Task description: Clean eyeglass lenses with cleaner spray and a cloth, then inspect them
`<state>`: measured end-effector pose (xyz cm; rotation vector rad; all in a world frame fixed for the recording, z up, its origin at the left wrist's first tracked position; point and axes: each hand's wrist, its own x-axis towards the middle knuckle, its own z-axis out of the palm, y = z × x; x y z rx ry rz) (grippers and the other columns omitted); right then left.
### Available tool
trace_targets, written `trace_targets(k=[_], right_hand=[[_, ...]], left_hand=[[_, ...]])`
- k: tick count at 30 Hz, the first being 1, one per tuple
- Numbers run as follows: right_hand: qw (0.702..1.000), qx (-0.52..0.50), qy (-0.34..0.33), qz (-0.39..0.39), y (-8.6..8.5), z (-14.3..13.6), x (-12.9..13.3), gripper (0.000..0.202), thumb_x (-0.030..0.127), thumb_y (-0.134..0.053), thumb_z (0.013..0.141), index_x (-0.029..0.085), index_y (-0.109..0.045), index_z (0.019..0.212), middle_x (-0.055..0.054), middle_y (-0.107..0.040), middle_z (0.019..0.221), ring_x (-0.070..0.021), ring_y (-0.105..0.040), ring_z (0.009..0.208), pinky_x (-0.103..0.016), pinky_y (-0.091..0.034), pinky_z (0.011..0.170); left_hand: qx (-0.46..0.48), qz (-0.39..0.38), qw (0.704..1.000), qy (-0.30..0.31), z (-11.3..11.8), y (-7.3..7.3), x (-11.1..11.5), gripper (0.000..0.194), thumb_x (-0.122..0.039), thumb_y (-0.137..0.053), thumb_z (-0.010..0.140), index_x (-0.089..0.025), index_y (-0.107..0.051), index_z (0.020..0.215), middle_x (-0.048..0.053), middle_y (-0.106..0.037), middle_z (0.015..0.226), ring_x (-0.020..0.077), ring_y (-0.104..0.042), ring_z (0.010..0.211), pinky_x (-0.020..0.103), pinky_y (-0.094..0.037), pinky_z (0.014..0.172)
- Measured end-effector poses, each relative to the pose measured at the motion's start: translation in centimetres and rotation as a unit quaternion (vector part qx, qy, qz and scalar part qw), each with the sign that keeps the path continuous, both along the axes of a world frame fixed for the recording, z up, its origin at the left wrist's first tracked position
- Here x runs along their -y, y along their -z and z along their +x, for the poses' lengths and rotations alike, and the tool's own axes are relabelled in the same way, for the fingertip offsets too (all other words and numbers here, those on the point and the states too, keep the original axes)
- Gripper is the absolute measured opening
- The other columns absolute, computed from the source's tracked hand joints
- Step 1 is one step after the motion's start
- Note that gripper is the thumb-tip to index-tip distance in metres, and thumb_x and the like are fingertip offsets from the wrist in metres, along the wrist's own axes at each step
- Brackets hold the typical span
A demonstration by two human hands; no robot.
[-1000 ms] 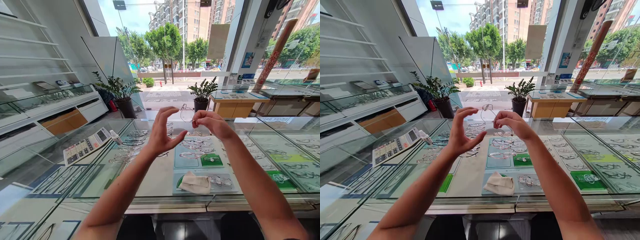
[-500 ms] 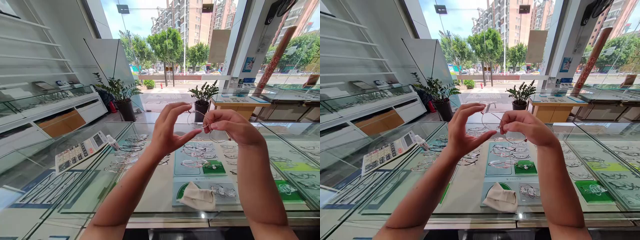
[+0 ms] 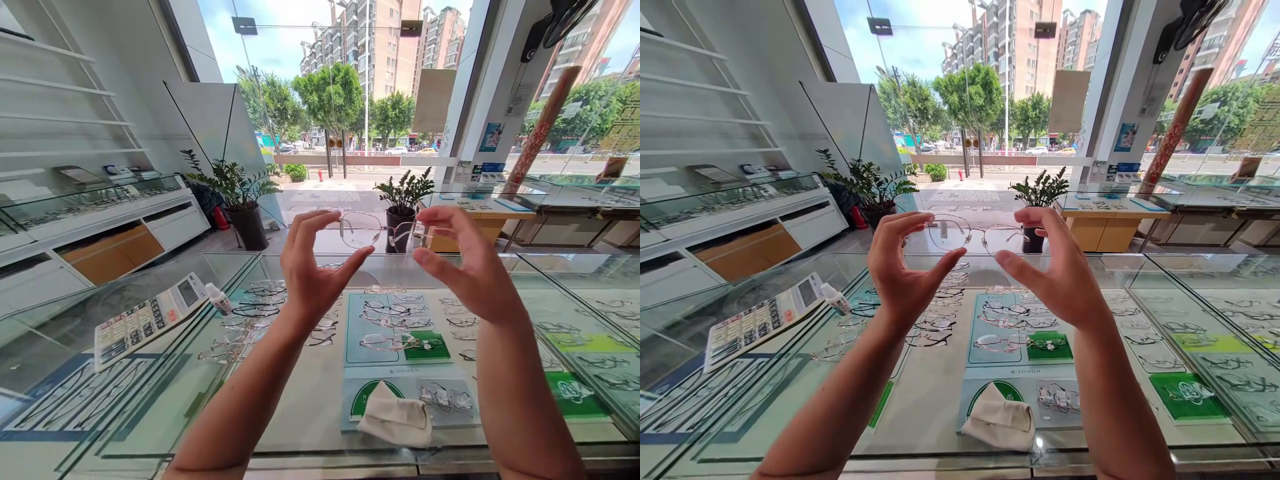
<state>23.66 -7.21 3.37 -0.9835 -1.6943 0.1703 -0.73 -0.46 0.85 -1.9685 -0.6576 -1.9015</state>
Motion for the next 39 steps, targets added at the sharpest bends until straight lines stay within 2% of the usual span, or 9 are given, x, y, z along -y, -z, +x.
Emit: trace_targets(k=[3,7,12,16,20,28,39], right_hand=[[0.997,0.014,0.058,0.037,0.6,-1.2,-0.1,0.059,0.055,-0.083,0.087,0.029,-0.063,0.136,-0.009,-0.071,0.14,-0.0306,-0.07,0.127,-0.051,-0.057,0.108],[0.991,0.009,0.111,0.079,1.2,-2.6,-0.3,0.052,0.054,-0.08,0.092,0.03,-0.064,0.135,-0.008,-0.076,0.134,-0.0302,-0.074,0.119,-0.05,-0.062,0.099],[0.982,0.032,0.147,0.113,1.2,-3.1,0.0,0.051,0.053,-0.079,0.094,0.031,-0.065,0.137,-0.008,-0.079,0.129,-0.0291,-0.077,0.11,-0.048,-0.065,0.092],[0.978,0.041,0.162,0.126,1.3,-3.2,0.1,0.051,0.053,-0.078,0.096,0.03,-0.065,0.14,-0.008,-0.08,0.123,-0.0286,-0.079,0.105,-0.048,-0.065,0.093],[0.972,0.058,0.183,0.131,1.4,-3.2,0.0,0.045,0.057,-0.075,0.097,0.027,-0.07,0.132,-0.009,-0.082,0.119,-0.0294,-0.079,0.104,-0.05,-0.065,0.092],[0.982,0.009,0.17,0.079,1.5,-3.4,-0.3,0.051,0.057,-0.077,0.095,0.026,-0.069,0.135,-0.011,-0.082,0.12,-0.0312,-0.079,0.107,-0.05,-0.067,0.09],[0.985,-0.013,0.163,0.051,1.5,-2.4,-1.0,0.049,0.057,-0.08,0.093,0.028,-0.072,0.131,-0.01,-0.082,0.122,-0.0312,-0.08,0.107,-0.049,-0.068,0.086]], left_hand=[[0.036,-0.022,0.999,-0.013,-0.8,-0.2,0.0,0.057,-0.044,-0.096,0.079,-0.023,-0.068,0.124,0.007,-0.075,0.115,0.0238,-0.072,0.107,0.041,-0.063,0.092],[0.056,-0.055,0.997,-0.01,-1.3,-0.4,0.4,0.055,-0.044,-0.095,0.08,-0.023,-0.068,0.123,0.006,-0.074,0.112,0.0224,-0.072,0.104,0.04,-0.063,0.089],[0.058,-0.092,0.994,-0.016,-1.2,-0.5,1.2,0.053,-0.047,-0.095,0.081,-0.022,-0.069,0.119,0.006,-0.074,0.108,0.0214,-0.072,0.1,0.04,-0.063,0.088],[0.059,-0.107,0.992,-0.018,-1.1,-0.6,1.5,0.052,-0.05,-0.093,0.082,-0.021,-0.069,0.119,0.005,-0.074,0.106,0.0204,-0.072,0.098,0.038,-0.064,0.085],[0.054,-0.116,0.991,-0.035,-0.9,-0.7,1.6,0.052,-0.052,-0.093,0.082,-0.021,-0.07,0.118,0.005,-0.075,0.105,0.0203,-0.073,0.096,0.037,-0.063,0.083],[0.061,-0.118,0.99,-0.036,-0.4,-0.4,1.5,0.052,-0.052,-0.095,0.079,-0.022,-0.071,0.114,0.004,-0.076,0.102,0.0188,-0.072,0.089,0.037,-0.062,0.079],[0.037,-0.12,0.992,-0.012,-0.5,-0.3,1.2,0.045,-0.044,-0.093,0.084,-0.025,-0.074,0.12,0.004,-0.075,0.108,0.0192,-0.073,0.093,0.037,-0.062,0.081]])
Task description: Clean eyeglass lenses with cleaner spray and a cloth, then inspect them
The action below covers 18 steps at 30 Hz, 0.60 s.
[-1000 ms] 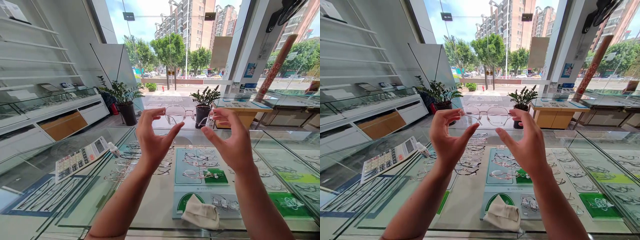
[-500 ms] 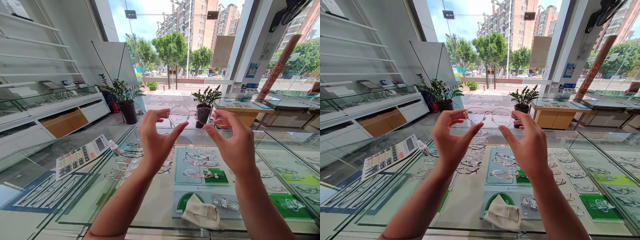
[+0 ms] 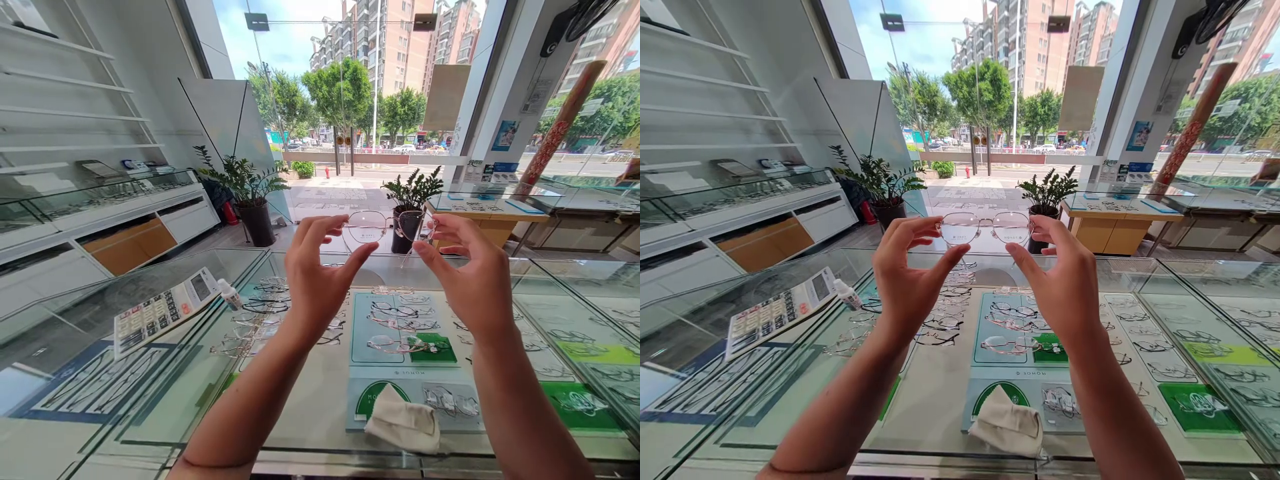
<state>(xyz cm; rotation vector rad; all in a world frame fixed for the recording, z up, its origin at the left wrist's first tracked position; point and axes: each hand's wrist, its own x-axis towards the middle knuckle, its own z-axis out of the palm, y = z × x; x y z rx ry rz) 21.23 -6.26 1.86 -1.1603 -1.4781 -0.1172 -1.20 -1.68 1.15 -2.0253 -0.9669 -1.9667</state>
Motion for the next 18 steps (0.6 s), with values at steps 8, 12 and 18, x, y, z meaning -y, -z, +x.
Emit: trace_targets(k=[8,12,18], right_hand=[[1.0,0.005,0.008,-0.013,0.21,-0.01,-0.11,0.053,0.059,-0.079,0.093,0.027,-0.071,0.133,-0.012,-0.082,0.123,-0.0326,-0.081,0.106,-0.05,-0.069,0.087],[0.999,0.01,0.023,-0.021,0.26,-0.02,-0.14,0.053,0.061,-0.077,0.093,0.026,-0.07,0.133,-0.012,-0.083,0.121,-0.0333,-0.081,0.106,-0.053,-0.068,0.088],[0.999,0.019,0.029,-0.018,0.38,0.1,-0.25,0.051,0.061,-0.078,0.093,0.025,-0.072,0.129,-0.012,-0.083,0.119,-0.0329,-0.081,0.103,-0.052,-0.068,0.087]], left_hand=[[-0.001,-0.007,1.0,0.001,0.1,0.02,0.08,0.045,-0.043,-0.093,0.084,-0.025,-0.074,0.12,0.004,-0.074,0.106,0.0194,-0.073,0.091,0.038,-0.06,0.08],[0.006,-0.012,1.0,-0.004,0.2,0.12,-0.01,0.048,-0.045,-0.093,0.084,-0.024,-0.072,0.121,0.005,-0.076,0.107,0.0202,-0.074,0.093,0.038,-0.06,0.081],[0.018,-0.027,0.999,0.001,0.26,0.27,-0.24,0.049,-0.049,-0.093,0.084,-0.023,-0.069,0.119,0.006,-0.079,0.108,0.0219,-0.077,0.096,0.038,-0.06,0.081]])
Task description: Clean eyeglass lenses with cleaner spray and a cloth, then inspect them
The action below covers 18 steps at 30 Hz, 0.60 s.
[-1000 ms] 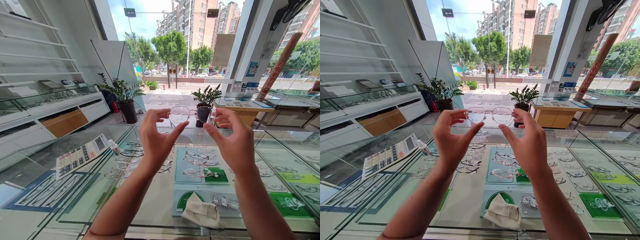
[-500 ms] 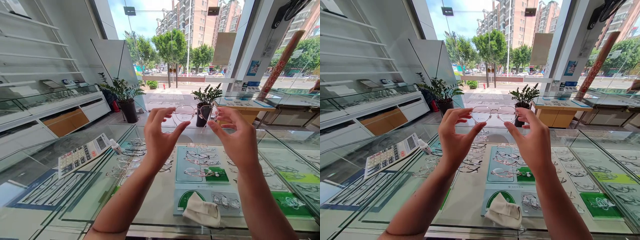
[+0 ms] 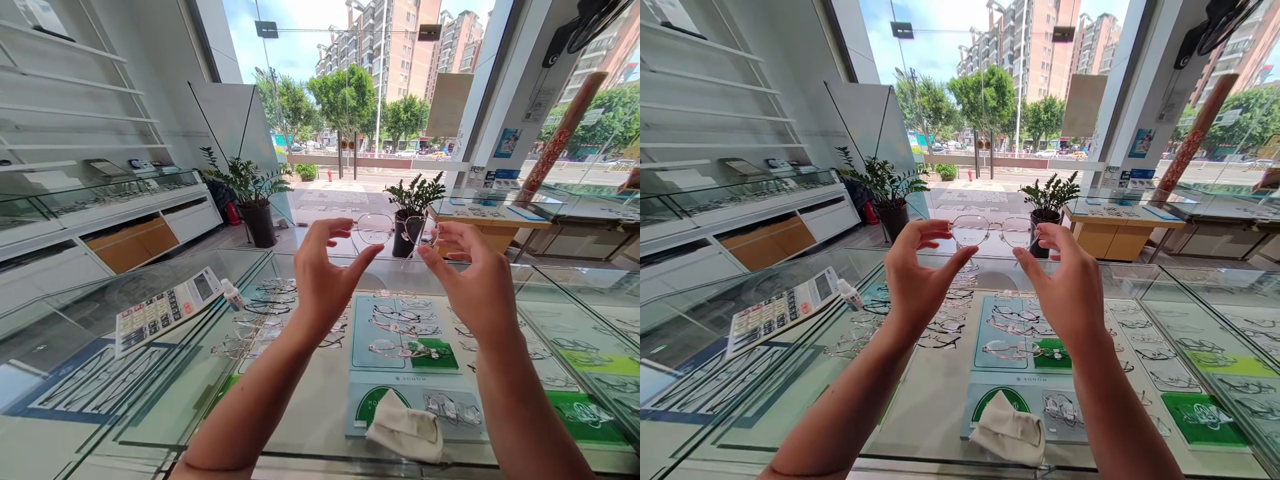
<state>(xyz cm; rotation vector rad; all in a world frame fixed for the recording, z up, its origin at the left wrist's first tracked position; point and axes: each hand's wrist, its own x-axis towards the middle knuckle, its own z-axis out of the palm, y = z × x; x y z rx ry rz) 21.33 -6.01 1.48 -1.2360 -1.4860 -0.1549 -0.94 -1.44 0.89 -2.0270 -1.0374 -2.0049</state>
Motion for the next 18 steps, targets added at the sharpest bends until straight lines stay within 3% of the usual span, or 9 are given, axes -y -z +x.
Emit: trace_targets(k=[18], right_hand=[[0.997,0.055,0.057,0.015,-0.11,-0.26,0.57,0.051,0.057,-0.072,0.098,0.023,-0.077,0.136,-0.013,-0.085,0.113,-0.035,-0.082,0.094,-0.054,-0.065,0.085]], left_hand=[[-0.002,0.005,1.0,-0.007,0.18,0.12,-0.36,0.042,-0.048,-0.091,0.085,-0.023,-0.074,0.114,0.006,-0.081,0.104,0.0226,-0.078,0.098,0.039,-0.06,0.079]])
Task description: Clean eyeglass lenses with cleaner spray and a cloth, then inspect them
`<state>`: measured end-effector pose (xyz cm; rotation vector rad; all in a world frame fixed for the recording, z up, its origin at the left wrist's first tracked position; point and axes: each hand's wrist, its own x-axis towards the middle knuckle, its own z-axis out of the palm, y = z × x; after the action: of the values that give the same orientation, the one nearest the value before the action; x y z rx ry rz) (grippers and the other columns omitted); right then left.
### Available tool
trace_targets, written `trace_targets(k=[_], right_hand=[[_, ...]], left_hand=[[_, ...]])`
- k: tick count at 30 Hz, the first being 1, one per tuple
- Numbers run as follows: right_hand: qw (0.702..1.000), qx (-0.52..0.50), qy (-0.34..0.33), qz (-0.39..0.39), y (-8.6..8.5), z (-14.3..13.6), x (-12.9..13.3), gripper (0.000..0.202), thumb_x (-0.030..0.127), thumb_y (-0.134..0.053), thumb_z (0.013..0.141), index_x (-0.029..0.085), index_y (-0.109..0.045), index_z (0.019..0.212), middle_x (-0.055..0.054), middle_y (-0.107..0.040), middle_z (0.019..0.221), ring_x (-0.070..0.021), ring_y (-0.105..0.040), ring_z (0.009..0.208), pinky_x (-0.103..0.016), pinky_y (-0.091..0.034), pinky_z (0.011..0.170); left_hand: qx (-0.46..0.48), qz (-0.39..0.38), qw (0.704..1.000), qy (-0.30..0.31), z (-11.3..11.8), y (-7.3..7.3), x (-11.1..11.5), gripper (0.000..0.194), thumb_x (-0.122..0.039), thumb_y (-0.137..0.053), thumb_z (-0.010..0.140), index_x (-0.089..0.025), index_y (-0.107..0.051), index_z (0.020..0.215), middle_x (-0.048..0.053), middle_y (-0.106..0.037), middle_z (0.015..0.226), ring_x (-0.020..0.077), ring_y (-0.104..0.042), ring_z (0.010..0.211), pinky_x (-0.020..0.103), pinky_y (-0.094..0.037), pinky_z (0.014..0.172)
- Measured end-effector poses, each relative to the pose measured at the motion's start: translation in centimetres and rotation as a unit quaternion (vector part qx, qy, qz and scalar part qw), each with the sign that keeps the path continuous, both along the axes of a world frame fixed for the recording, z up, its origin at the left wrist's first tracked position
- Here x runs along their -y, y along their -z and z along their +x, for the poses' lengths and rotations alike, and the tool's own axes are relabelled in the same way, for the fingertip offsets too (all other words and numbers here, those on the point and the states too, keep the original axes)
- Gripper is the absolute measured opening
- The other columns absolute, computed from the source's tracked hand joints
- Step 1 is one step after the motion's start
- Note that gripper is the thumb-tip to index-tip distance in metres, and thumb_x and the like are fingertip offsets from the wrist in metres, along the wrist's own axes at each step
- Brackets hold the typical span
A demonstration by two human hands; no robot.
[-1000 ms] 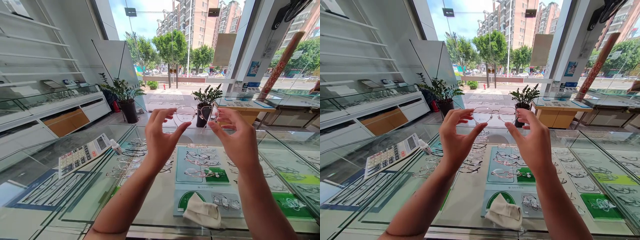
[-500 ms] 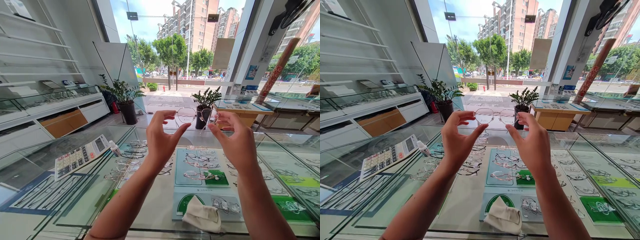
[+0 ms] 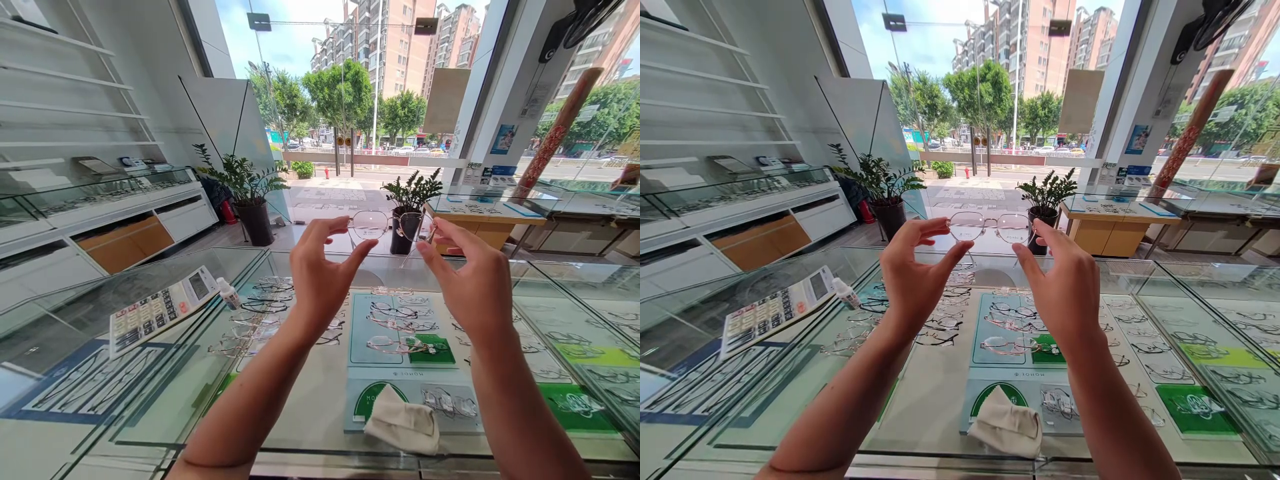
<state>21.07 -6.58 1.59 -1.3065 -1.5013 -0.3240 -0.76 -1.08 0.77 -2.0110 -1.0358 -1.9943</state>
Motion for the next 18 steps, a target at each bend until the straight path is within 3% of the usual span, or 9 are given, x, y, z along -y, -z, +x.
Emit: trace_targets(k=[7,18], right_hand=[[1.0,0.002,0.011,0.006,-0.11,-0.12,0.12,0.05,0.055,-0.072,0.099,0.023,-0.076,0.137,-0.013,-0.086,0.114,-0.036,-0.082,0.096,-0.054,-0.065,0.084],[1.0,0.007,0.011,-0.015,0.14,-0.03,-0.08,0.055,0.058,-0.07,0.1,0.024,-0.074,0.142,-0.014,-0.086,0.114,-0.0366,-0.082,0.096,-0.054,-0.064,0.084]], left_hand=[[-0.008,-0.004,1.0,0.001,0.03,0.13,0.03,0.042,-0.047,-0.091,0.085,-0.022,-0.074,0.114,0.006,-0.082,0.105,0.0235,-0.079,0.1,0.039,-0.06,0.08],[-0.02,0.059,0.998,-0.024,0.23,0.23,0.15,0.042,-0.042,-0.092,0.085,-0.022,-0.072,0.115,0.005,-0.077,0.101,0.0205,-0.073,0.094,0.036,-0.06,0.078]])
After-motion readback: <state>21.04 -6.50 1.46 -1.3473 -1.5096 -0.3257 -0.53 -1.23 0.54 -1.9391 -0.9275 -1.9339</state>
